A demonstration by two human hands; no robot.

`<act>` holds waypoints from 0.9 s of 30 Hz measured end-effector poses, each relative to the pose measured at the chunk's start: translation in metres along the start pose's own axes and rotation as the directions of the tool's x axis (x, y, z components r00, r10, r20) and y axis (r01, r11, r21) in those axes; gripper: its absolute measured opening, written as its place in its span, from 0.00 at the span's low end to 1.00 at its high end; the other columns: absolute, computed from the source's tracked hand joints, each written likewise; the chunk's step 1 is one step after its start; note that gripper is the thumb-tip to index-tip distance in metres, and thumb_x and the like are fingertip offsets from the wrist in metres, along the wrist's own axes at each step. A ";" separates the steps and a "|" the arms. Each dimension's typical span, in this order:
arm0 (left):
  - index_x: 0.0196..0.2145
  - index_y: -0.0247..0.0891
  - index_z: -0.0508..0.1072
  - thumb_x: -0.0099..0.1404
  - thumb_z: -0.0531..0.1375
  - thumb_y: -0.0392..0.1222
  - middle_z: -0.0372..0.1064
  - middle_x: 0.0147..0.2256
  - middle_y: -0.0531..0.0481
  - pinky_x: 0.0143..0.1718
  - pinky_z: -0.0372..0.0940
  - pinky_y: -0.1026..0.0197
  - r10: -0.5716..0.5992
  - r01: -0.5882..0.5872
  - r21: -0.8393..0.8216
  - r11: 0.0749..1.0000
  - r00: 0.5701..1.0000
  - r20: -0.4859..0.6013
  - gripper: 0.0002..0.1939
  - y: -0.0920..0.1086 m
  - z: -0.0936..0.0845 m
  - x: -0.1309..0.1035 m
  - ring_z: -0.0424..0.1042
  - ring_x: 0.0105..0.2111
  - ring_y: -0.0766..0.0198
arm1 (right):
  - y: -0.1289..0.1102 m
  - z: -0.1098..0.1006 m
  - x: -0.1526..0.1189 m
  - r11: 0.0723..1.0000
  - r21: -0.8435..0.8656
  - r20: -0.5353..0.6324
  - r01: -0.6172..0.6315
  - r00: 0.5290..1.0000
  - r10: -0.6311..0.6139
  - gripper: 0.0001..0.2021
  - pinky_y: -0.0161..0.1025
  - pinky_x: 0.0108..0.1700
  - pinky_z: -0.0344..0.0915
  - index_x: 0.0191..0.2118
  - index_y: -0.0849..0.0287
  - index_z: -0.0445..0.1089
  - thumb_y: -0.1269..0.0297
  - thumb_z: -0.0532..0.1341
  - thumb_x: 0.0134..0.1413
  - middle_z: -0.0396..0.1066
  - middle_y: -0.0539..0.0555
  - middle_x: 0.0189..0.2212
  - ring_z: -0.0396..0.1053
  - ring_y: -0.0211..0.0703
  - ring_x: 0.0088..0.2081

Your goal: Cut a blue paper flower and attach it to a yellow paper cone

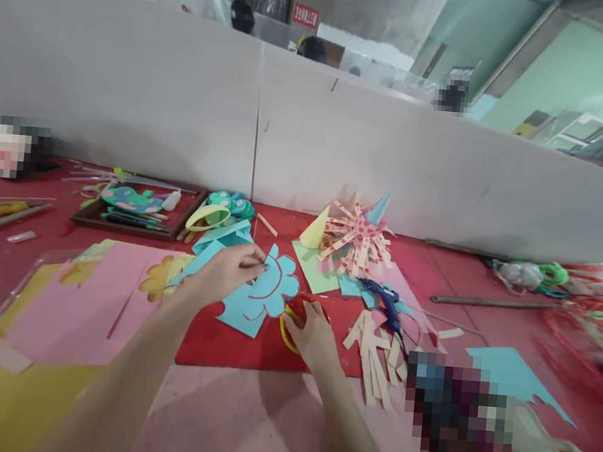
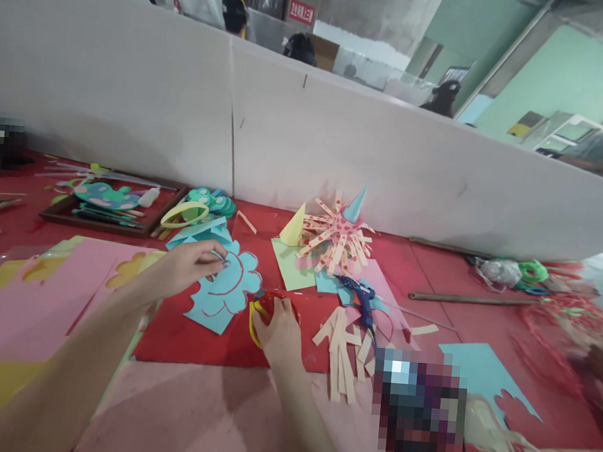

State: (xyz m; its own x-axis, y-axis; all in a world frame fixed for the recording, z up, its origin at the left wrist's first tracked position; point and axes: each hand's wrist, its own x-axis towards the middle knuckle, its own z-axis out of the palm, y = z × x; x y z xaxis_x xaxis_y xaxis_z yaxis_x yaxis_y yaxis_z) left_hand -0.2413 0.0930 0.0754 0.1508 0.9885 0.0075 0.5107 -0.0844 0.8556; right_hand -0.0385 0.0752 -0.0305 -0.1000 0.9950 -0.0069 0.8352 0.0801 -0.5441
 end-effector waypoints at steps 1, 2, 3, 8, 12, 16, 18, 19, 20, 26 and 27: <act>0.29 0.39 0.64 0.56 0.55 0.47 0.69 0.22 0.54 0.27 0.63 0.64 -0.009 0.009 -0.008 1.000 1.000 -0.009 0.09 0.002 0.002 0.001 0.67 0.24 0.66 | 0.001 0.001 0.000 1.000 -0.017 -0.015 0.016 1.000 -0.016 0.21 0.43 0.45 0.64 0.48 0.65 0.68 0.55 0.55 0.54 0.68 0.63 0.47 0.68 0.54 0.45; 0.28 0.39 0.63 0.56 0.55 0.47 0.68 0.21 0.55 0.27 0.63 0.64 -0.020 0.020 -0.014 1.000 1.000 -0.020 0.09 0.003 0.004 0.001 0.67 0.24 0.66 | 0.002 0.001 0.000 0.999 -0.034 -0.034 0.029 0.999 -0.030 0.20 0.44 0.46 0.63 0.48 0.65 0.69 0.55 0.54 0.55 0.68 0.63 0.45 0.68 0.54 0.46; 0.28 0.39 0.63 0.56 0.55 0.47 0.68 0.21 0.55 0.28 0.63 0.64 -0.032 0.031 -0.020 0.999 0.999 -0.033 0.08 0.006 0.006 0.002 0.67 0.24 0.66 | 0.004 0.000 0.000 0.998 -0.047 -0.056 0.038 0.998 -0.041 0.19 0.44 0.47 0.63 0.46 0.65 0.70 0.56 0.53 0.57 0.69 0.63 0.44 0.67 0.54 0.46; 0.26 0.39 0.63 0.54 0.56 0.46 0.66 0.21 0.56 0.28 0.64 0.63 -0.039 0.024 -0.146 0.989 0.994 -0.099 0.09 0.018 0.020 0.004 0.67 0.23 0.67 | 0.006 -0.014 0.005 0.992 0.071 -0.240 0.103 0.967 -0.084 0.17 0.40 0.43 0.63 0.36 0.62 0.72 0.61 0.47 0.59 0.70 0.61 0.37 0.68 0.47 0.40; 0.25 0.39 0.64 0.51 0.59 0.49 0.64 0.20 0.56 0.26 0.64 0.64 -0.036 -0.007 -0.317 0.948 0.991 -0.132 0.11 0.026 0.038 0.006 0.66 0.22 0.67 | 0.001 -0.033 0.001 0.912 0.379 -0.328 0.160 0.944 -0.029 0.17 0.36 0.34 0.62 0.30 0.60 0.70 0.55 0.49 0.58 0.70 0.56 0.27 0.67 0.42 0.30; 0.22 0.39 0.65 0.50 0.60 0.48 0.63 0.17 0.57 0.23 0.62 0.65 -0.072 0.006 -0.420 0.908 0.987 -0.143 0.11 0.023 0.061 -0.003 0.65 0.20 0.68 | -0.001 -0.038 -0.013 0.728 0.682 -0.215 0.068 0.970 0.111 0.21 0.34 0.26 0.58 0.21 0.59 0.63 0.48 0.50 0.55 0.63 0.49 0.17 0.61 0.37 0.21; 0.22 0.39 0.64 0.49 0.60 0.47 0.62 0.16 0.57 0.22 0.60 0.65 -0.107 0.022 -0.462 0.886 0.982 -0.159 0.10 0.016 0.075 -0.013 0.63 0.19 0.68 | 0.001 -0.033 -0.021 0.607 0.794 -0.167 0.037 0.973 0.159 0.24 0.34 0.25 0.57 0.18 0.58 0.59 0.45 0.49 0.54 0.58 0.47 0.14 0.57 0.35 0.19; 0.22 0.39 0.65 0.49 0.60 0.47 0.62 0.17 0.57 0.22 0.60 0.65 -0.126 0.028 -0.489 0.872 0.978 -0.168 0.10 0.011 0.082 -0.018 0.63 0.19 0.68 | 0.002 -0.030 -0.026 0.556 0.831 -0.146 0.029 0.975 0.167 0.24 0.33 0.24 0.56 0.18 0.58 0.58 0.45 0.50 0.53 0.57 0.46 0.13 0.56 0.34 0.18; 0.22 0.39 0.65 0.49 0.60 0.47 0.62 0.18 0.57 0.22 0.60 0.65 -0.147 0.034 -0.511 0.859 0.972 -0.183 0.10 0.006 0.089 -0.023 0.63 0.20 0.68 | 0.003 -0.026 -0.030 0.519 0.854 -0.133 0.033 0.979 0.157 0.23 0.33 0.23 0.55 0.18 0.58 0.58 0.44 0.52 0.52 0.56 0.46 0.13 0.55 0.34 0.17; 0.21 0.39 0.64 0.52 0.59 0.46 0.59 0.20 0.57 0.25 0.56 0.65 -0.142 -0.083 -0.483 0.872 0.901 -0.410 0.10 -0.029 0.120 -0.044 0.59 0.21 0.69 | 0.009 -0.007 -0.057 0.424 0.905 -0.019 -0.042 0.990 0.138 0.19 0.32 0.15 0.46 0.25 0.56 0.61 0.44 0.56 0.48 0.52 0.41 0.10 0.51 0.32 0.11; 0.22 0.39 0.65 0.52 0.59 0.46 0.59 0.20 0.57 0.25 0.55 0.65 -0.163 -0.093 -0.470 0.877 0.865 -0.474 0.09 -0.035 0.122 -0.045 0.58 0.22 0.69 | 0.011 -0.004 -0.061 0.411 0.911 -0.017 -0.047 0.988 0.151 0.20 0.32 0.14 0.46 0.25 0.56 0.61 0.42 0.54 0.50 0.53 0.42 0.10 0.51 0.32 0.11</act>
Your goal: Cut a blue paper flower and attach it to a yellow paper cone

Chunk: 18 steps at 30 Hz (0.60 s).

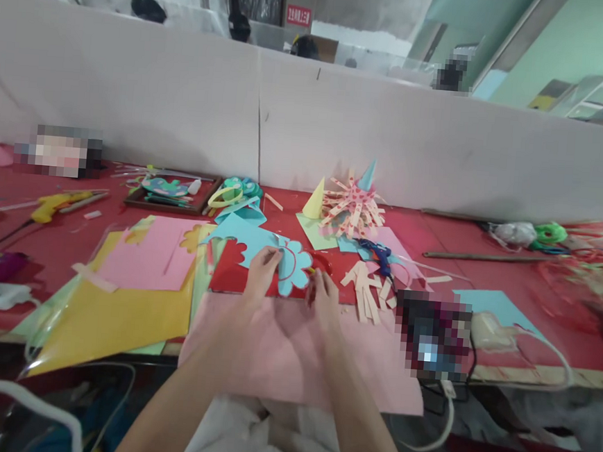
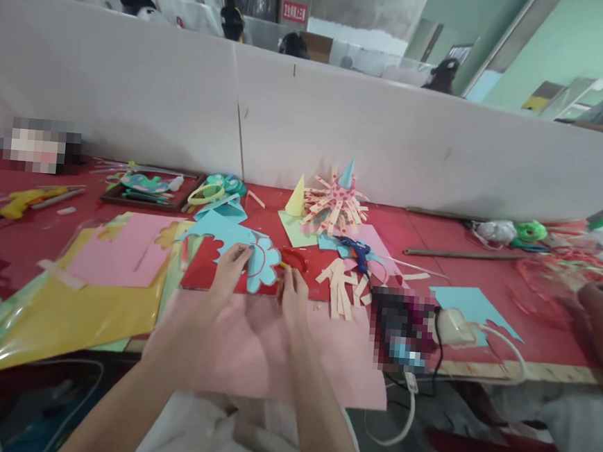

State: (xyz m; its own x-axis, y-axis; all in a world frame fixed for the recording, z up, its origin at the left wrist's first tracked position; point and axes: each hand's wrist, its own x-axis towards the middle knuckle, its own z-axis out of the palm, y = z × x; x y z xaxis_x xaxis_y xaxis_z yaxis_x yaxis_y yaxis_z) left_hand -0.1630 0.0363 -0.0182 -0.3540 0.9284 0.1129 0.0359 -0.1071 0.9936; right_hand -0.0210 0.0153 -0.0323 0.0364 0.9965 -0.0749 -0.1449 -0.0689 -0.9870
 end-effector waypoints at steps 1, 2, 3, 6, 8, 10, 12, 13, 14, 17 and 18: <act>0.22 0.39 0.65 0.53 0.58 0.45 0.58 0.20 0.57 0.25 0.55 0.65 -0.014 0.014 0.007 1.000 0.999 -0.050 0.08 -0.005 -0.002 -0.001 0.58 0.21 0.69 | 0.003 -0.002 -0.003 1.000 0.023 -0.014 0.006 1.000 -0.005 0.21 0.33 0.14 0.46 0.26 0.56 0.62 0.41 0.52 0.50 0.54 0.43 0.11 0.51 0.32 0.11; 0.22 0.39 0.65 0.53 0.58 0.45 0.58 0.19 0.57 0.24 0.55 0.65 -0.038 0.040 0.013 0.999 0.994 -0.103 0.08 -0.009 -0.004 -0.001 0.57 0.21 0.69 | 0.007 -0.003 -0.006 0.999 0.039 -0.017 0.021 1.000 -0.021 0.22 0.33 0.14 0.48 0.26 0.57 0.62 0.40 0.52 0.51 0.56 0.43 0.13 0.52 0.32 0.12; 0.24 0.39 0.65 0.54 0.58 0.44 0.58 0.19 0.57 0.24 0.55 0.65 -0.038 0.041 0.018 0.999 0.992 -0.123 0.07 -0.013 -0.006 0.000 0.58 0.21 0.68 | 0.010 -0.005 -0.007 0.999 0.031 -0.003 0.025 1.000 -0.025 0.22 0.33 0.15 0.48 0.26 0.57 0.63 0.40 0.52 0.50 0.58 0.44 0.14 0.54 0.32 0.13; 0.24 0.39 0.66 0.54 0.58 0.44 0.59 0.20 0.57 0.25 0.54 0.65 0.035 -0.029 0.043 0.999 0.988 -0.151 0.07 -0.019 -0.010 0.002 0.57 0.21 0.68 | 0.018 -0.007 -0.006 0.997 -0.045 0.055 0.058 0.997 -0.055 0.21 0.33 0.15 0.49 0.27 0.57 0.63 0.41 0.53 0.50 0.59 0.45 0.16 0.54 0.32 0.13; 0.24 0.39 0.66 0.53 0.59 0.45 0.61 0.20 0.57 0.26 0.54 0.65 0.063 -0.058 0.054 0.997 0.993 -0.099 0.08 -0.022 -0.010 0.004 0.58 0.22 0.68 | 0.020 -0.006 -0.002 0.993 -0.093 0.109 0.072 0.992 -0.062 0.19 0.33 0.16 0.50 0.26 0.56 0.62 0.43 0.55 0.50 0.61 0.45 0.17 0.54 0.32 0.13; 0.23 0.39 0.66 0.53 0.59 0.46 0.62 0.21 0.56 0.26 0.55 0.65 0.068 -0.067 0.046 0.997 0.997 -0.025 0.09 -0.024 -0.008 0.004 0.59 0.22 0.68 | 0.022 -0.004 0.003 0.987 -0.140 0.139 0.077 0.989 -0.057 0.17 0.34 0.16 0.51 0.28 0.56 0.63 0.46 0.56 0.50 0.61 0.45 0.16 0.54 0.33 0.12; 0.25 0.39 0.66 0.53 0.59 0.46 0.63 0.21 0.56 0.27 0.56 0.64 0.069 -0.071 0.049 0.996 0.997 0.047 0.09 -0.026 -0.005 0.003 0.61 0.22 0.68 | 0.023 -0.002 0.007 0.978 -0.187 0.146 0.087 0.987 -0.060 0.14 0.34 0.17 0.53 0.30 0.56 0.65 0.50 0.56 0.50 0.62 0.45 0.16 0.55 0.34 0.13; 0.27 0.39 0.67 0.53 0.59 0.46 0.64 0.21 0.56 0.27 0.56 0.64 0.070 -0.074 0.061 0.995 0.995 0.077 0.09 -0.028 -0.004 0.003 0.61 0.22 0.68 | 0.024 -0.002 0.008 0.974 -0.207 0.144 0.095 0.987 -0.065 0.13 0.35 0.18 0.54 0.31 0.56 0.65 0.51 0.56 0.49 0.62 0.45 0.16 0.56 0.35 0.13; 0.30 0.39 0.67 0.53 0.60 0.46 0.64 0.21 0.56 0.27 0.57 0.64 0.071 -0.078 0.076 0.994 0.993 0.097 0.09 -0.029 -0.002 0.002 0.62 0.22 0.67 | 0.025 -0.002 0.009 0.968 -0.225 0.141 0.108 0.987 -0.077 0.11 0.35 0.19 0.55 0.31 0.56 0.65 0.53 0.56 0.49 0.62 0.45 0.16 0.57 0.36 0.14; 0.38 0.40 0.67 0.53 0.61 0.47 0.69 0.28 0.53 0.29 0.60 0.63 0.075 -0.090 0.099 0.991 0.987 0.139 0.16 -0.032 0.000 -0.001 0.64 0.23 0.67 | 0.026 -0.003 0.010 0.943 -0.273 0.093 0.190 0.981 -0.171 0.10 0.35 0.24 0.59 0.29 0.56 0.66 0.56 0.55 0.50 0.65 0.48 0.18 0.63 0.39 0.20; 0.43 0.40 0.66 0.53 0.61 0.48 0.71 0.33 0.50 0.31 0.61 0.62 0.083 -0.097 0.082 0.992 0.983 0.163 0.20 -0.033 0.001 -0.001 0.66 0.25 0.67 | 0.026 -0.004 0.010 0.927 -0.298 0.062 0.227 0.974 -0.218 0.09 0.36 0.26 0.60 0.29 0.56 0.66 0.56 0.55 0.50 0.66 0.49 0.20 0.64 0.40 0.23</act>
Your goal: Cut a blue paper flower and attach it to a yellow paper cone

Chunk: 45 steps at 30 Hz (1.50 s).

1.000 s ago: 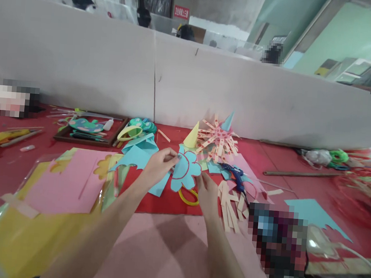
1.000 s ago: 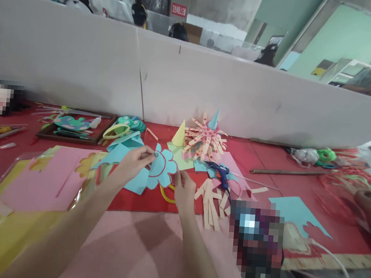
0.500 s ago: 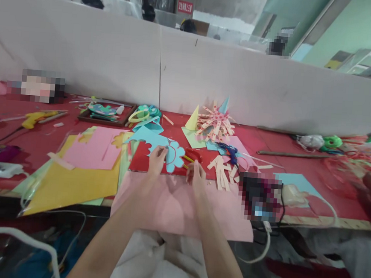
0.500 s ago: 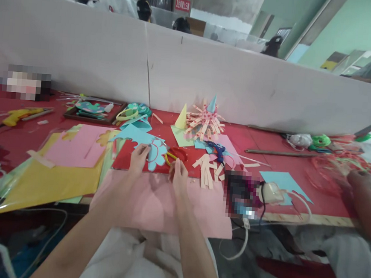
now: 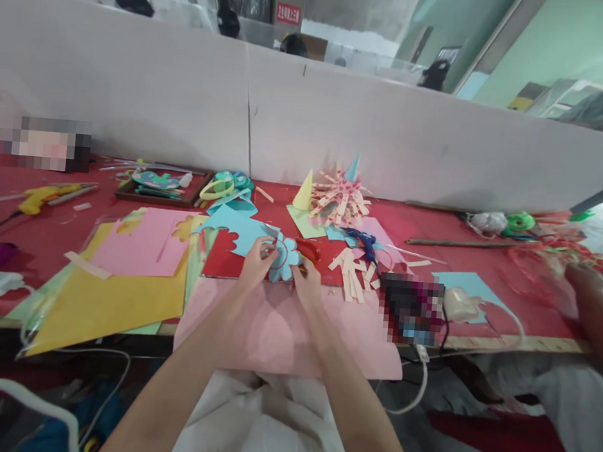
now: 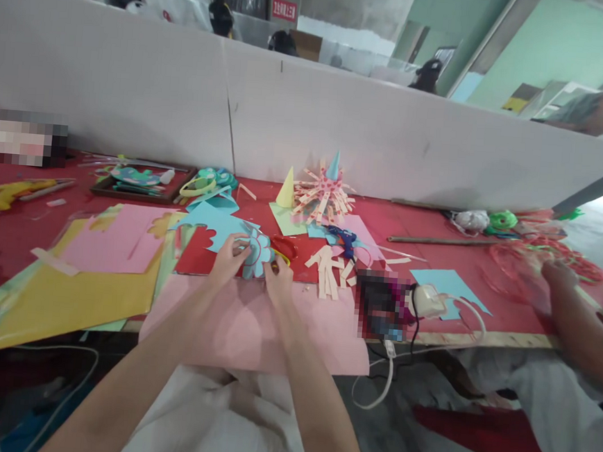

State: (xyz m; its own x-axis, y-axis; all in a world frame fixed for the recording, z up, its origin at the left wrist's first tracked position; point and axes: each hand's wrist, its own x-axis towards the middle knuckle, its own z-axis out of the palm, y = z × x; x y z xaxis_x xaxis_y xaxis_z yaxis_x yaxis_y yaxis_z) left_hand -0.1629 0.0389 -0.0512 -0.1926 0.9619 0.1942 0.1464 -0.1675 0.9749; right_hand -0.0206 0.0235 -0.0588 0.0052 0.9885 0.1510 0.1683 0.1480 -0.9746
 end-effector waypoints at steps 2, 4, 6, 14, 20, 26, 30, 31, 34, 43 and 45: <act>0.52 0.42 0.62 0.53 0.62 0.51 0.68 0.47 0.43 0.37 0.64 0.58 0.022 -0.016 -0.062 0.998 0.995 0.093 0.30 -0.001 0.002 -0.001 0.70 0.32 0.63 | -0.001 -0.001 -0.001 0.995 -0.075 -0.085 0.067 0.994 -0.073 0.09 0.37 0.31 0.62 0.29 0.56 0.65 0.57 0.54 0.51 0.67 0.50 0.23 0.65 0.41 0.27; 0.57 0.44 0.57 0.52 0.62 0.54 0.60 0.56 0.41 0.43 0.65 0.54 0.029 -0.001 -0.127 0.992 0.975 0.222 0.37 -0.001 0.004 -0.002 0.69 0.44 0.56 | -0.003 -0.001 -0.002 0.982 -0.144 -0.111 0.125 0.984 -0.141 0.09 0.38 0.35 0.62 0.29 0.57 0.64 0.58 0.54 0.52 0.67 0.51 0.26 0.65 0.41 0.29; 0.57 0.43 0.58 0.49 0.63 0.56 0.57 0.58 0.41 0.49 0.62 0.52 0.023 0.034 -0.174 0.984 0.948 0.317 0.40 -0.001 0.006 -0.002 0.63 0.52 0.50 | -0.004 0.000 -0.003 0.962 -0.189 -0.080 0.196 0.974 -0.214 0.09 0.39 0.36 0.62 0.28 0.57 0.63 0.58 0.54 0.52 0.67 0.52 0.27 0.64 0.42 0.31; 0.39 0.38 0.74 0.40 0.69 0.53 0.74 0.41 0.46 0.45 0.65 0.55 -0.193 0.251 -0.251 0.935 0.953 0.234 0.28 -0.001 0.004 -0.002 0.70 0.44 0.52 | -0.008 0.001 -0.004 0.960 -0.118 -0.057 0.255 0.963 -0.263 0.08 0.38 0.38 0.61 0.28 0.57 0.64 0.58 0.55 0.51 0.64 0.51 0.28 0.62 0.41 0.32; 0.26 0.37 0.71 0.45 0.67 0.49 0.70 0.26 0.51 0.30 0.65 0.60 -0.413 0.389 -0.508 0.768 0.908 0.072 0.15 0.008 -0.002 -0.001 0.70 0.29 0.62 | -0.008 -0.004 0.002 0.987 0.159 -0.140 0.012 0.990 0.011 0.13 0.36 0.32 0.62 0.31 0.58 0.66 0.52 0.58 0.48 0.65 0.49 0.25 0.61 0.38 0.27; 0.26 0.37 0.71 0.44 0.68 0.48 0.70 0.26 0.53 0.31 0.64 0.61 -0.418 0.436 -0.530 0.727 0.894 0.162 0.15 0.012 -0.004 -0.005 0.69 0.29 0.64 | 0.003 -0.006 0.010 0.964 0.257 -0.156 -0.062 0.982 0.104 0.15 0.35 0.25 0.59 0.26 0.59 0.66 0.50 0.60 0.44 0.62 0.47 0.21 0.57 0.36 0.23; 0.27 0.38 0.72 0.43 0.69 0.48 0.71 0.26 0.53 0.33 0.65 0.60 -0.408 0.442 -0.536 0.719 0.893 0.188 0.16 0.011 -0.004 -0.006 0.69 0.30 0.64 | 0.006 -0.006 0.011 0.954 0.297 -0.187 -0.050 0.976 0.110 0.16 0.34 0.28 0.60 0.24 0.59 0.65 0.50 0.61 0.43 0.60 0.46 0.20 0.57 0.35 0.24; 0.27 0.38 0.72 0.43 0.69 0.48 0.71 0.27 0.52 0.34 0.65 0.60 -0.400 0.441 -0.535 0.720 0.895 0.200 0.15 0.012 -0.004 -0.007 0.70 0.30 0.64 | 0.005 -0.006 0.011 0.949 0.310 -0.188 -0.052 0.975 0.115 0.16 0.34 0.28 0.60 0.23 0.59 0.64 0.50 0.61 0.43 0.60 0.46 0.20 0.56 0.35 0.24; 0.28 0.38 0.72 0.44 0.68 0.45 0.72 0.27 0.51 0.35 0.65 0.59 -0.346 0.412 -0.536 0.737 0.911 0.224 0.14 0.015 -0.005 -0.007 0.71 0.32 0.61 | 0.002 -0.006 0.010 0.930 0.362 -0.180 -0.070 0.973 0.143 0.16 0.33 0.27 0.59 0.22 0.59 0.62 0.50 0.62 0.42 0.58 0.45 0.19 0.55 0.34 0.24; 0.32 0.39 0.72 0.49 0.62 0.45 0.72 0.30 0.52 0.26 0.63 0.63 -0.348 0.420 -0.523 0.742 0.908 0.235 0.12 0.025 -0.013 -0.005 0.69 0.27 0.64 | -0.007 -0.008 0.008 0.929 0.368 -0.172 -0.051 0.978 0.122 0.13 0.33 0.29 0.56 0.22 0.59 0.63 0.53 0.62 0.40 0.59 0.46 0.20 0.55 0.35 0.25; 0.32 0.39 0.72 0.50 0.62 0.50 0.72 0.29 0.51 0.25 0.63 0.62 -0.388 0.439 -0.484 0.757 0.898 0.208 0.14 0.025 -0.011 -0.007 0.70 0.27 0.63 | -0.007 -0.008 0.007 0.937 0.345 -0.127 -0.060 0.986 0.109 0.13 0.33 0.29 0.55 0.22 0.59 0.63 0.53 0.62 0.40 0.58 0.46 0.19 0.55 0.35 0.25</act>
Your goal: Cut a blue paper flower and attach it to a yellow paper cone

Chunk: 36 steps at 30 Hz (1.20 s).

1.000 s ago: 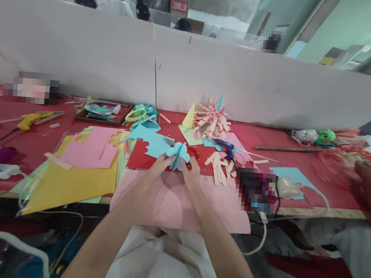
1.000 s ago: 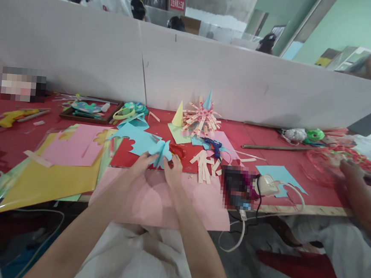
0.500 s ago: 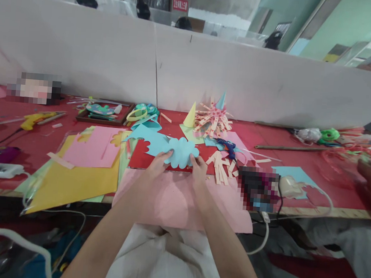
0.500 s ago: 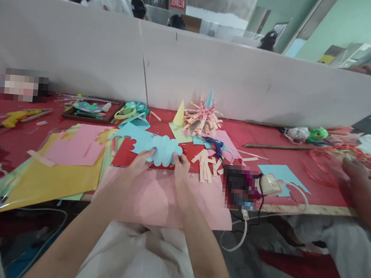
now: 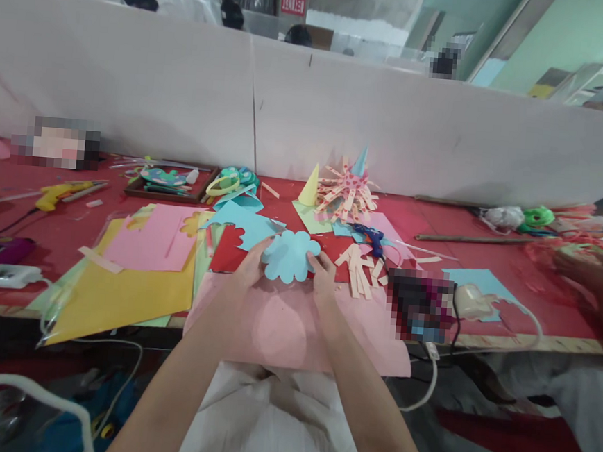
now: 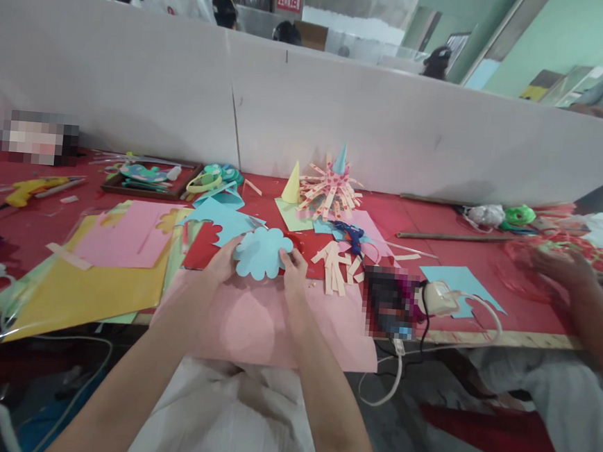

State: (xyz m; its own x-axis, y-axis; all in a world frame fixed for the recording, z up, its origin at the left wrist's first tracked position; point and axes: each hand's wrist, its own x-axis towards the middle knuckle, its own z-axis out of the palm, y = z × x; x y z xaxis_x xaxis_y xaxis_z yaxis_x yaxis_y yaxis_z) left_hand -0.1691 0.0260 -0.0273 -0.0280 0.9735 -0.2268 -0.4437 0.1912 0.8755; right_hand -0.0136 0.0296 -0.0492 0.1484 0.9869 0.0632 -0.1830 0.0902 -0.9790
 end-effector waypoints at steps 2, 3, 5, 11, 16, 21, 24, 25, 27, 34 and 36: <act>0.32 0.37 0.72 0.48 0.65 0.50 0.72 0.27 0.50 0.26 0.64 0.61 -0.003 0.004 0.031 1.000 0.999 -0.042 0.16 -0.003 0.001 0.000 0.70 0.26 0.62 | 0.000 0.000 -0.001 0.999 -0.036 0.043 0.013 0.999 -0.012 0.14 0.33 0.29 0.55 0.22 0.59 0.63 0.53 0.62 0.40 0.57 0.45 0.19 0.54 0.35 0.25; 0.32 0.37 0.72 0.46 0.66 0.49 0.72 0.26 0.50 0.27 0.64 0.60 0.004 -0.001 0.041 0.999 0.998 -0.057 0.17 -0.004 0.002 0.001 0.70 0.26 0.62 | 0.000 0.001 -0.001 0.998 -0.055 0.057 0.029 0.998 -0.026 0.14 0.33 0.29 0.56 0.22 0.59 0.63 0.52 0.61 0.41 0.57 0.46 0.19 0.55 0.35 0.25; 0.33 0.37 0.72 0.43 0.68 0.47 0.72 0.26 0.50 0.29 0.65 0.60 0.025 -0.022 0.052 0.998 0.997 -0.070 0.19 -0.007 0.001 0.003 0.71 0.26 0.62 | 0.000 0.001 -0.002 0.996 -0.073 0.057 0.058 0.997 -0.054 0.16 0.34 0.30 0.58 0.23 0.58 0.64 0.50 0.59 0.45 0.59 0.47 0.20 0.57 0.36 0.25; 0.33 0.38 0.71 0.41 0.69 0.47 0.73 0.29 0.50 0.32 0.65 0.61 0.156 -0.156 0.008 0.988 0.977 -0.145 0.21 -0.013 -0.006 0.017 0.71 0.30 0.62 | 0.003 0.006 -0.004 0.999 -0.027 0.121 0.028 0.992 -0.024 0.18 0.38 0.38 0.64 0.35 0.58 0.68 0.47 0.58 0.47 0.70 0.52 0.32 0.66 0.42 0.34; 0.33 0.39 0.68 0.39 0.69 0.48 0.71 0.28 0.54 0.33 0.64 0.61 0.195 -0.191 0.042 0.981 0.965 -0.178 0.23 -0.011 -0.007 0.017 0.70 0.29 0.64 | 0.012 0.006 0.000 0.984 -0.170 0.212 0.058 0.977 -0.021 0.14 0.38 0.35 0.65 0.30 0.59 0.70 0.53 0.63 0.42 0.69 0.50 0.26 0.65 0.40 0.29; 0.27 0.39 0.67 0.37 0.68 0.53 0.67 0.25 0.56 0.30 0.61 0.64 0.256 -0.248 0.066 0.967 0.944 -0.209 0.23 -0.011 -0.006 0.018 0.66 0.26 0.68 | 0.017 0.005 0.006 0.997 -0.067 0.128 -0.028 0.991 0.036 0.14 0.36 0.31 0.65 0.27 0.59 0.69 0.53 0.64 0.38 0.68 0.49 0.24 0.64 0.39 0.28; 0.23 0.39 0.65 0.39 0.67 0.56 0.62 0.21 0.58 0.26 0.56 0.65 0.302 -0.272 0.156 0.950 0.928 -0.219 0.21 -0.012 -0.009 0.020 0.60 0.23 0.69 | 0.012 0.005 0.006 0.996 -0.061 0.113 -0.058 0.991 0.065 0.15 0.36 0.31 0.65 0.26 0.60 0.69 0.53 0.66 0.35 0.66 0.48 0.22 0.64 0.38 0.27; 0.22 0.39 0.64 0.41 0.66 0.57 0.59 0.20 0.58 0.25 0.55 0.65 0.322 -0.280 0.202 0.939 0.921 -0.219 0.21 -0.013 -0.010 0.020 0.59 0.22 0.70 | 0.010 0.005 0.005 0.996 -0.055 0.099 -0.070 0.992 0.075 0.15 0.36 0.31 0.65 0.25 0.60 0.68 0.52 0.66 0.35 0.65 0.47 0.22 0.63 0.38 0.27; 0.21 0.39 0.63 0.44 0.65 0.57 0.54 0.18 0.59 0.24 0.51 0.65 0.359 -0.293 0.285 0.913 0.908 -0.216 0.20 -0.013 -0.013 0.021 0.55 0.21 0.70 | 0.005 0.005 0.004 0.994 -0.008 0.060 -0.109 0.992 0.110 0.16 0.36 0.30 0.66 0.23 0.59 0.66 0.51 0.65 0.35 0.62 0.47 0.20 0.62 0.37 0.26; 0.18 0.40 0.60 0.51 0.61 0.56 0.50 0.18 0.59 0.24 0.49 0.65 0.409 -0.316 0.419 0.851 0.899 -0.154 0.20 -0.015 -0.014 0.020 0.54 0.21 0.69 | 0.002 0.002 0.002 0.973 0.171 0.002 -0.157 0.987 0.159 0.17 0.34 0.26 0.66 0.21 0.59 0.63 0.50 0.65 0.36 0.57 0.46 0.20 0.57 0.34 0.24; 0.18 0.40 0.59 0.52 0.61 0.56 0.50 0.18 0.58 0.23 0.51 0.65 0.411 -0.325 0.406 0.854 0.900 -0.144 0.20 -0.015 -0.014 0.019 0.54 0.21 0.69 | 0.002 0.002 0.002 0.974 0.172 -0.015 -0.146 0.988 0.151 0.18 0.32 0.25 0.64 0.21 0.59 0.62 0.50 0.65 0.36 0.57 0.46 0.20 0.56 0.34 0.25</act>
State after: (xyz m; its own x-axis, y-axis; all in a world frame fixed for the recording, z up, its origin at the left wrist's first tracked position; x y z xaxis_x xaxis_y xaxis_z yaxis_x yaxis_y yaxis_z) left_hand -0.1750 0.0397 -0.0505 -0.3368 0.9369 0.0937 -0.0066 -0.1019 0.9948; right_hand -0.0155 0.0324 -0.0506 0.1332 0.9871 -0.0884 -0.3673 -0.0336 -0.9295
